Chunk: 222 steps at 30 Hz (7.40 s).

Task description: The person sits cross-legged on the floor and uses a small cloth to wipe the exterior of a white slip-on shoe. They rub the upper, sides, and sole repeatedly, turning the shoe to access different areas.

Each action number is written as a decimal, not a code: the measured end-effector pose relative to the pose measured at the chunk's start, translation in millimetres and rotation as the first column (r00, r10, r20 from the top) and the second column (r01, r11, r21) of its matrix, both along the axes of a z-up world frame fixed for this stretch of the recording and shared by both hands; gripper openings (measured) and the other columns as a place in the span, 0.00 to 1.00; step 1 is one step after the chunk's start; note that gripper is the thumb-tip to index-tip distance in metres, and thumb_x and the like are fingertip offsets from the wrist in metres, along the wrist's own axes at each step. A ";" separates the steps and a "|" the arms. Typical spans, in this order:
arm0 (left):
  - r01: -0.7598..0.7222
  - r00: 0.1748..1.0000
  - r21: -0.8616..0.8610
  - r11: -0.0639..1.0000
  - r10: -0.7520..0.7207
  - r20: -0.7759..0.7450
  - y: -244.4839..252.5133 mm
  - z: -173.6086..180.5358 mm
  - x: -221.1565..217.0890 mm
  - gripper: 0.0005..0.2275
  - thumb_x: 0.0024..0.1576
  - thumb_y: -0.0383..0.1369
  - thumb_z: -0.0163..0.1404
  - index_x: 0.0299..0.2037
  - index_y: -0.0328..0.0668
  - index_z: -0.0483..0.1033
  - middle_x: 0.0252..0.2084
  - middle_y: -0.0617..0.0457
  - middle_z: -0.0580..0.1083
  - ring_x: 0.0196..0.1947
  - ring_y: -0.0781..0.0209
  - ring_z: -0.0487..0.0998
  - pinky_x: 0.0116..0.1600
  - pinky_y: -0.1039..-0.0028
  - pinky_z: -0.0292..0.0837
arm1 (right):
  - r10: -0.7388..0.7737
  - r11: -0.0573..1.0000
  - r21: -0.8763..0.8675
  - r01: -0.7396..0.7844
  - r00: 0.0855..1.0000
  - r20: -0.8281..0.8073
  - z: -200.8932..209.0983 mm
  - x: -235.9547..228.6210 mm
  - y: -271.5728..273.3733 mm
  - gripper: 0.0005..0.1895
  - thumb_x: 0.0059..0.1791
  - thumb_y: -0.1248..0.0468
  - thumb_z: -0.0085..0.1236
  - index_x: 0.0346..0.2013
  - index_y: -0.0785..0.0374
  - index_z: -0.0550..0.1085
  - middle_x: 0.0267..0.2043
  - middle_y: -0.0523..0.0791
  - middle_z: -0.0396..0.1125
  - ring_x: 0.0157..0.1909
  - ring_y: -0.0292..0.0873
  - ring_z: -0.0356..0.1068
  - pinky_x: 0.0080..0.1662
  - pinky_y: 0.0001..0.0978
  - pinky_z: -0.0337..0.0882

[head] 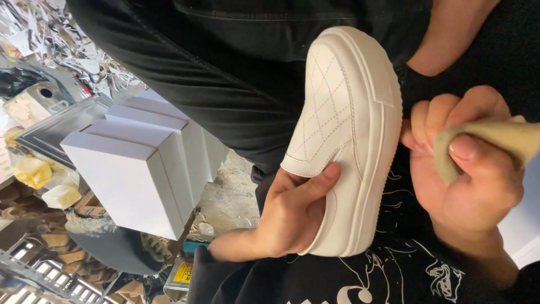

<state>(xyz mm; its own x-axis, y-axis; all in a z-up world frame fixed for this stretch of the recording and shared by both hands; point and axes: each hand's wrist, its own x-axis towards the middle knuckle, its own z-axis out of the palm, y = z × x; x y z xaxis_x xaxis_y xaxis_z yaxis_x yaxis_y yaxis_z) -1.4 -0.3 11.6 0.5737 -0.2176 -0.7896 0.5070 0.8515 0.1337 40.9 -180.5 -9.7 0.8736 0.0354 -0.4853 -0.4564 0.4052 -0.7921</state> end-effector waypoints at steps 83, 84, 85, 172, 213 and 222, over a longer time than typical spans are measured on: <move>0.154 0.901 0.277 0.948 -0.250 0.355 1.5 16.1 -16.1 0.21 0.70 0.25 0.45 0.73 0.31 0.58 0.73 0.41 0.63 0.77 0.47 0.62 0.86 0.57 0.55 | 0.767 0.642 -0.763 0.075 -0.034 0.641 -25.7 44.4 -13.6 0.13 0.51 0.60 0.46 0.32 0.56 0.80 0.20 0.41 0.62 0.23 0.44 0.59 0.23 0.40 0.63; 0.153 0.901 0.276 0.949 -0.249 0.355 1.6 16.8 -15.7 0.21 0.70 0.25 0.45 0.73 0.31 0.58 0.73 0.41 0.63 0.77 0.47 0.62 0.86 0.57 0.55 | 0.767 0.641 -0.764 0.074 -0.035 0.640 -26.2 44.0 -12.7 0.13 0.51 0.60 0.46 0.32 0.56 0.80 0.20 0.41 0.62 0.23 0.44 0.59 0.23 0.40 0.63; 0.159 0.900 0.293 0.943 -0.260 0.349 1.7 17.6 -15.3 0.22 0.70 0.26 0.46 0.73 0.31 0.58 0.73 0.41 0.63 0.77 0.47 0.62 0.86 0.57 0.55 | 0.756 0.653 -0.752 0.086 -0.033 0.653 -26.5 43.6 -11.8 0.13 0.50 0.63 0.46 0.31 0.56 0.80 0.19 0.41 0.62 0.23 0.44 0.58 0.23 0.40 0.62; 0.144 0.728 0.551 0.822 -0.465 0.503 -122.6 74.9 385.0 0.43 0.52 0.36 0.50 0.71 0.13 0.39 0.74 0.19 0.39 0.77 0.26 0.29 0.75 0.42 0.28 | -0.171 0.903 -0.375 0.212 0.975 0.139 -177.0 170.7 -77.3 0.12 0.55 0.65 0.55 0.52 0.63 0.76 0.47 0.50 0.67 0.48 0.44 0.68 0.51 0.44 0.71; 0.071 0.735 0.928 0.365 -0.648 0.199 38.3 26.5 95.3 0.29 0.56 0.39 0.48 0.67 0.29 0.63 0.67 0.42 0.70 0.68 0.52 0.69 0.67 0.63 0.64 | 0.270 0.753 -0.655 -0.054 0.934 0.234 -167.7 149.3 -78.4 0.09 0.49 0.66 0.59 0.44 0.62 0.77 0.66 0.55 0.49 0.68 0.48 0.56 0.68 0.35 0.58; 0.243 0.948 0.850 0.467 -0.300 -0.106 70.6 -60.2 -4.2 0.23 0.54 0.36 0.51 0.59 0.34 0.72 0.59 0.49 0.76 0.60 0.60 0.72 0.63 0.67 0.66 | 0.425 0.780 -0.556 -0.286 0.895 0.135 -114.9 117.5 -17.7 0.15 0.63 0.76 0.54 0.64 0.66 0.68 0.56 0.54 0.68 0.57 0.47 0.74 0.64 0.30 0.75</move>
<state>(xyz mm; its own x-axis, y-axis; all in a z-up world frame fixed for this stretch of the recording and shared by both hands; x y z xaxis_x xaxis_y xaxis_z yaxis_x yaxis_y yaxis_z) -5.6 70.3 -48.6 0.6536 0.3826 -0.6530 0.6598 0.1345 0.7393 158.5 -198.3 -124.6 0.9377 0.1759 -0.2995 -0.2539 -0.2413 -0.9366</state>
